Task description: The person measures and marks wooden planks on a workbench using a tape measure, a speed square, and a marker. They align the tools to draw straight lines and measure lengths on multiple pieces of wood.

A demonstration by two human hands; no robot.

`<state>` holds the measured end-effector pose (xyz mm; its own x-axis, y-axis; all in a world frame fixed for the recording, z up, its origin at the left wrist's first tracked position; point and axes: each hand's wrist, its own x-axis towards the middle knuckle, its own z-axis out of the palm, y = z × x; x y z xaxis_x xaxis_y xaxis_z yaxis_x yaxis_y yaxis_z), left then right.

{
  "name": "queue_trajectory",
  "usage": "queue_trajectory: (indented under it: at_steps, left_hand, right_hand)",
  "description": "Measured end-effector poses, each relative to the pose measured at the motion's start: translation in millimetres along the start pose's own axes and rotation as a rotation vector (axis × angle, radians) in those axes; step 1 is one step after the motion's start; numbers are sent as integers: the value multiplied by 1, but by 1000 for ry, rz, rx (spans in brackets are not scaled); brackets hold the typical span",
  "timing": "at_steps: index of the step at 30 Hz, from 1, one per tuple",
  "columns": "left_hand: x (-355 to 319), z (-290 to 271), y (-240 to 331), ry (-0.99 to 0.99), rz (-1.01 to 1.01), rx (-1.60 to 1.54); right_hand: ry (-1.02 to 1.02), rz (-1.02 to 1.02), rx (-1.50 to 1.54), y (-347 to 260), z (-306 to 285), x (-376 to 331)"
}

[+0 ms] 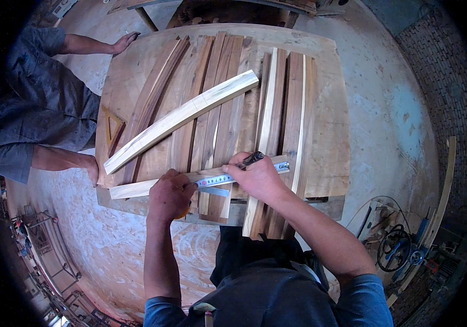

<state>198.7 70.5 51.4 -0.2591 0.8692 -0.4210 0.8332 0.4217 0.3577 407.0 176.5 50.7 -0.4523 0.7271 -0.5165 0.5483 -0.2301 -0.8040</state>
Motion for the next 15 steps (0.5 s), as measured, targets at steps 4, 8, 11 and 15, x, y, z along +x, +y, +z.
queue_trajectory:
  at_steps: [4, 8, 11, 15]
  left_hand:
    - [1, 1, -1, -2, 11, 2]
    - [1, 2, -1, 17, 14, 3]
    - [0, 3, -1, 25, 15, 20]
    - [1, -1, 2, -10, -15, 10]
  right_hand:
    - [31, 8, 54, 2, 1, 1]
    - [44, -22, 63, 12, -8, 5]
    - [66, 50, 81, 6, -15, 2]
    - [88, -61, 51, 19, -15, 4]
